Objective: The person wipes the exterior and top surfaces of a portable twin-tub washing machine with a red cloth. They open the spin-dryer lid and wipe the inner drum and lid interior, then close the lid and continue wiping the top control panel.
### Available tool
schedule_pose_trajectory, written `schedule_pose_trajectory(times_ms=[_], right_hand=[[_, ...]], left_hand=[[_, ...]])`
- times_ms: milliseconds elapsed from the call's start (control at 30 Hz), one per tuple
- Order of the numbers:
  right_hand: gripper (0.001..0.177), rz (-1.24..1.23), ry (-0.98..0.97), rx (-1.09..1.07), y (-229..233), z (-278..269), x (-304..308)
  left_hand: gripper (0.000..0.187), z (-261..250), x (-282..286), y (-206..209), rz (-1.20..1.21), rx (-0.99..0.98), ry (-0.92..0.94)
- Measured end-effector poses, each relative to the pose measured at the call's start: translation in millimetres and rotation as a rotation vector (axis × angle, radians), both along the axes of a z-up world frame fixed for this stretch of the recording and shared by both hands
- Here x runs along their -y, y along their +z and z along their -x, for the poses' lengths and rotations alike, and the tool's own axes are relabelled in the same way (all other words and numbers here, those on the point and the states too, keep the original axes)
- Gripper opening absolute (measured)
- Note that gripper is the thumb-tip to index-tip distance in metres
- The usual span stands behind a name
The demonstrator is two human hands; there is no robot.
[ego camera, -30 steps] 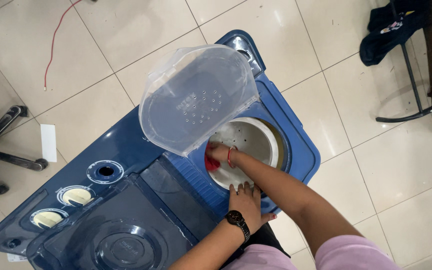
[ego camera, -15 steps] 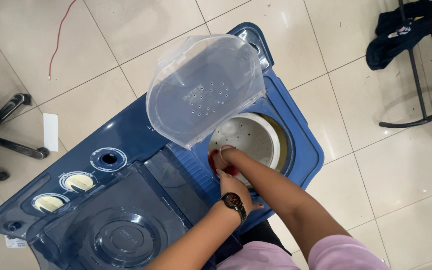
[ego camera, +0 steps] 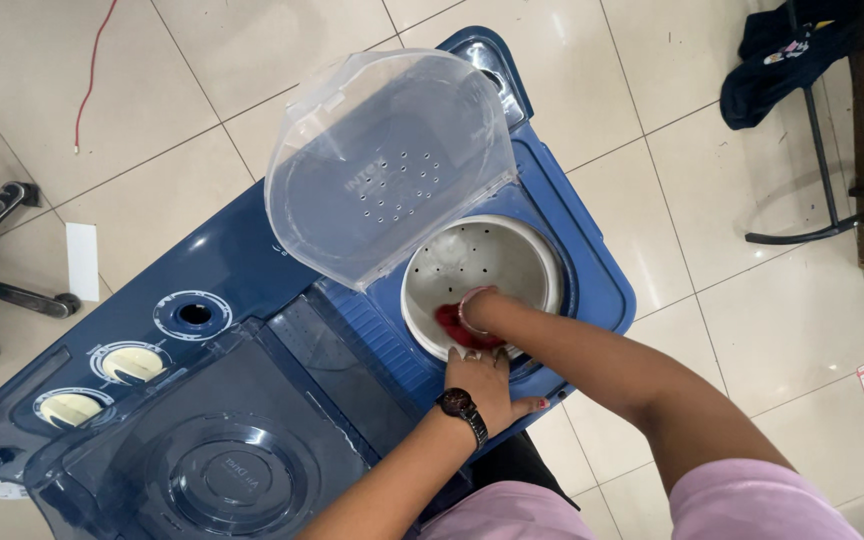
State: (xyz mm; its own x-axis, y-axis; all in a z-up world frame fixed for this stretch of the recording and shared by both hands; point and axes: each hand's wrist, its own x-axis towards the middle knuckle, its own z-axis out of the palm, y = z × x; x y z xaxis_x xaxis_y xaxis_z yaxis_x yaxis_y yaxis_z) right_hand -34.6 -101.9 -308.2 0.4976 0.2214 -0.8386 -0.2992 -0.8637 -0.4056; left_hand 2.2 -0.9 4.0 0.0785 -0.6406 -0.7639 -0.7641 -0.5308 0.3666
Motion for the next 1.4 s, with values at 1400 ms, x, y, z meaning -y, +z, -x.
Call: schedule_pose_trajectory(times_ms=[1400], right_hand=[[0.029, -0.024, 0.016, 0.025, 58.3, 0.2, 28.1]], left_hand=[[0.104, -34.6, -8.8, 26.8, -0.222, -0.069, -0.158]])
